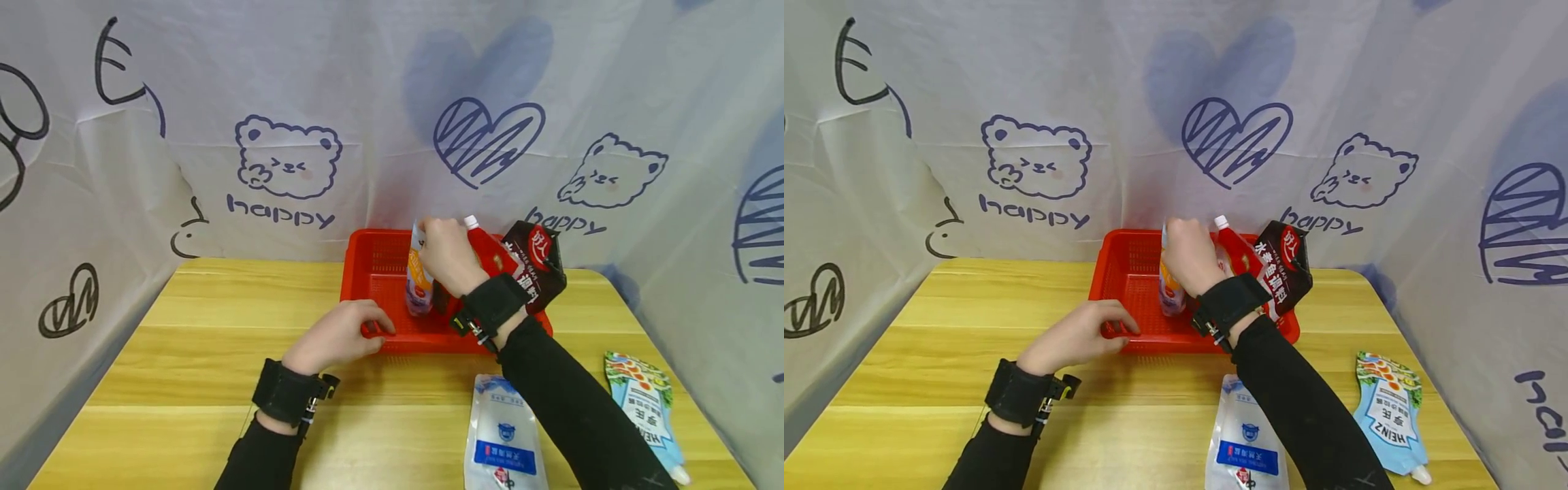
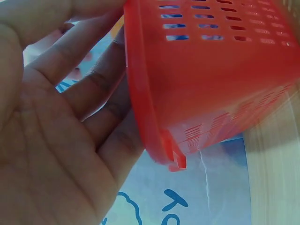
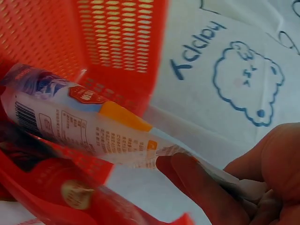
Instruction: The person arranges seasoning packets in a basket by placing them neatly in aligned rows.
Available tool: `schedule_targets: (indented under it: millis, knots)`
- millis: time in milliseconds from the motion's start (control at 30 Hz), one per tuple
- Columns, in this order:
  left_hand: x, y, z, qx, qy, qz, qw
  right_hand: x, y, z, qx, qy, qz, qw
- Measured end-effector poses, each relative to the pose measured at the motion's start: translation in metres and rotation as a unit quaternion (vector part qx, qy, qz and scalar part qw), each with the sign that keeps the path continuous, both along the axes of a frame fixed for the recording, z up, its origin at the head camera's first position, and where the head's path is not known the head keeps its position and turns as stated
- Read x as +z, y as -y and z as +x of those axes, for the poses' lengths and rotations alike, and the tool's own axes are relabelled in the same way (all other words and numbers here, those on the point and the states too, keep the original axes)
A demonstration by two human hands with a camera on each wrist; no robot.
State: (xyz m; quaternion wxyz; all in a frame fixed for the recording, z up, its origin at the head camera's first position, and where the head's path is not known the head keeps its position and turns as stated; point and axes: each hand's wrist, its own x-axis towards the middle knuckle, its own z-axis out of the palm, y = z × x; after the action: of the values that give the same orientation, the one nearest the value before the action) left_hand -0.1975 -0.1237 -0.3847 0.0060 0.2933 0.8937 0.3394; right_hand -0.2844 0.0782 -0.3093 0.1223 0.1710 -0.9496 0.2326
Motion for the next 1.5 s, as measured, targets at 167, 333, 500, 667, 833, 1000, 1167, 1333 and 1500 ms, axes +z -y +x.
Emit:
schedule_targets:
  millis: [167,333,500,667,833,1000,1167,1333,1500]
  knots:
    - [0.001,-0.003,0.0,-0.005,0.004,0.0,1.0,-0.013,-0.004,-0.003,-0.022,0.015,0.017,0.9995]
    - [0.002,-0.006,0.0,-0.011,0.003,-0.003,0.9999,-0.018,-0.009,-0.005,-0.039,0.027,0.002,0.9989]
    - [0.003,-0.007,0.0,-0.011,0.007,-0.001,0.9999,-0.016,-0.013,-0.005,-0.039,0.012,0.018,0.999]
    - [0.003,-0.007,0.0,-0.012,0.014,0.0,0.9998,-0.015,-0.015,-0.002,-0.035,0.012,0.031,0.9988]
    - [0.002,-0.007,-0.001,-0.011,0.016,0.0,0.9998,-0.013,-0.015,0.001,-0.033,0.023,0.028,0.9988]
    - [0.001,-0.006,-0.001,-0.007,0.017,-0.002,0.9998,-0.01,-0.017,0.007,-0.023,0.015,0.03,0.9992]
    - [0.001,-0.005,0.0,-0.007,0.018,-0.005,0.9998,-0.002,-0.027,0.023,-0.019,0.0,0.002,0.9998]
    - [0.0,-0.003,0.0,-0.003,0.021,-0.007,0.9998,0.009,-0.04,0.044,-0.023,-0.037,-0.056,0.9975]
    - [0.0,-0.001,0.0,0.009,0.029,-0.007,0.9995,0.015,-0.059,0.064,-0.017,-0.094,-0.107,0.9897]
